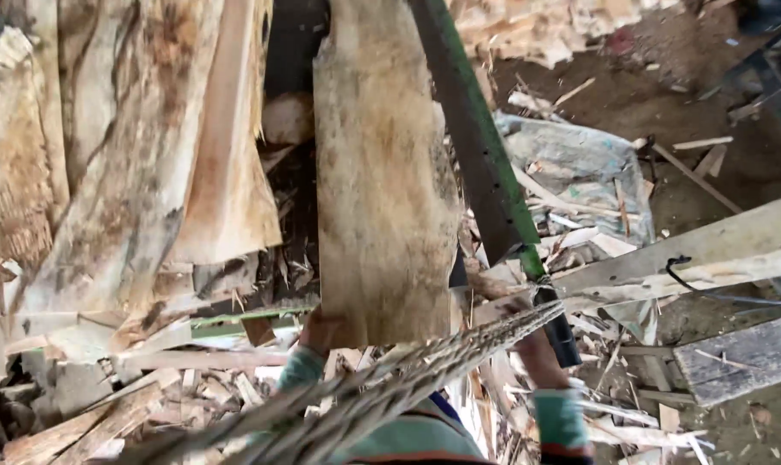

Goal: Trimming pieces of wood veneer using a manual guillotine machine in a workshop.

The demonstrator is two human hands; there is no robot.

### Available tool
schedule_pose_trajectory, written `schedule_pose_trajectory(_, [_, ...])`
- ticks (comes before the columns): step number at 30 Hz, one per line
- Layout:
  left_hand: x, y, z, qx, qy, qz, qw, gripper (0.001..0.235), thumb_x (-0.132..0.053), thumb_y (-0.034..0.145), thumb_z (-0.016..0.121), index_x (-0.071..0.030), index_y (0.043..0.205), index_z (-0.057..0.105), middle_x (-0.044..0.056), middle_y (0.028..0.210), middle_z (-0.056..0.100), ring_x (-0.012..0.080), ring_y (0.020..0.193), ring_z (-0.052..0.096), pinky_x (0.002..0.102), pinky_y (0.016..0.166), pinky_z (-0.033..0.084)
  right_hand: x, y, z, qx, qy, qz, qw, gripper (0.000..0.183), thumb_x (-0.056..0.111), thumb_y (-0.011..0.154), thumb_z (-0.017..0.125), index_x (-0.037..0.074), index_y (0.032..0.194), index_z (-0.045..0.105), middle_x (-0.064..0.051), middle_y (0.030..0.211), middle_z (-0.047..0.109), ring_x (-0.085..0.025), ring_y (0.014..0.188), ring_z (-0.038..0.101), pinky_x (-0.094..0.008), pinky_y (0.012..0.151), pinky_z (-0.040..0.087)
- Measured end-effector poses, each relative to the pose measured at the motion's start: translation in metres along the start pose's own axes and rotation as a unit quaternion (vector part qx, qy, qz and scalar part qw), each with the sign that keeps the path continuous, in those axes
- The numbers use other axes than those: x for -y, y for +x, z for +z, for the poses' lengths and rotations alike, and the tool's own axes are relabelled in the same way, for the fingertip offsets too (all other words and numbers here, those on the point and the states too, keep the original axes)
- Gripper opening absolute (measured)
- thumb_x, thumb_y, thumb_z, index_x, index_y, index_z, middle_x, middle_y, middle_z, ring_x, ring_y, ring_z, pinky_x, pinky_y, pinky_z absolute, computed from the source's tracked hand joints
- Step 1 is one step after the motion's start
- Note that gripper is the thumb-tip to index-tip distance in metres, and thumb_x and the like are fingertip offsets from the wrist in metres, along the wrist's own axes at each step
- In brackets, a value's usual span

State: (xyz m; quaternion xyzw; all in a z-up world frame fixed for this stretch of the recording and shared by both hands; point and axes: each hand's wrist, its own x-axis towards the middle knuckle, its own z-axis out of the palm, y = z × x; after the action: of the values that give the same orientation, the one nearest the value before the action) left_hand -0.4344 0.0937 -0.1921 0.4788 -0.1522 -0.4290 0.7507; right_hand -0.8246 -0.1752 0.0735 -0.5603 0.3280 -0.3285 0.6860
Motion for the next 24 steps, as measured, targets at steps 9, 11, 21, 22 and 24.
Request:
schedule_pose_trajectory(9, [0.047,-0.008,0.03,0.001,0.126,0.092,0.988,0.026,0.001,0.099,0.059,0.011,0.119,0.073,0.022,0.121,0.073,0.0318,0.11,0.069,0.041,0.096,0.057,0.143,0.021,0.008,0.131,-0.14,0.138,0.972,0.061,0.02,0.085,0.074,0.003,0.138,0.051,-0.006,0.082,0.063,-0.016,0.065,0.062,-0.035,0.053,0.053])
schedule_pose_trajectory(11, [0.038,-0.013,0.045,-0.03,0.098,0.057,0.993,0.026,-0.001,0.096,0.062,0.01,0.117,0.073,0.022,0.118,0.074,0.0314,0.106,0.07,0.041,0.092,0.058,0.148,0.023,0.014,0.121,-0.179,0.158,0.964,0.059,0.017,0.082,0.076,0.004,0.134,0.05,-0.006,0.077,0.062,-0.016,0.058,0.059,-0.035,0.047,0.05])
schedule_pose_trajectory(21, [-0.022,0.048,0.065,-0.148,0.025,-0.09,0.985,0.033,-0.002,0.077,0.073,0.001,0.11,0.074,0.013,0.107,0.078,0.0264,0.093,0.075,0.038,0.082,0.064,0.143,0.022,0.018,0.093,-0.272,0.168,0.943,0.043,0.004,0.08,0.068,0.007,0.12,0.051,-0.004,0.066,0.057,-0.015,0.046,0.053,-0.032,0.04,0.043])
schedule_pose_trajectory(22, [-0.021,0.058,0.064,-0.15,0.023,-0.091,0.984,0.033,-0.002,0.077,0.073,0.001,0.11,0.074,0.013,0.107,0.078,0.0264,0.093,0.075,0.038,0.082,0.064,0.14,0.021,0.017,0.094,-0.274,0.169,0.942,0.043,0.004,0.08,0.068,0.007,0.12,0.051,-0.004,0.066,0.057,-0.015,0.046,0.053,-0.032,0.04,0.043])
schedule_pose_trajectory(24, [-0.026,0.083,0.059,-0.122,0.02,-0.043,0.991,0.039,-0.001,0.077,0.075,-0.001,0.116,0.071,0.009,0.107,0.076,0.0225,0.092,0.071,0.035,0.082,0.061,0.133,0.022,0.017,0.081,-0.278,0.175,0.941,0.042,0.004,0.081,0.067,0.008,0.12,0.051,-0.005,0.063,0.056,-0.016,0.044,0.051,-0.034,0.039,0.041])
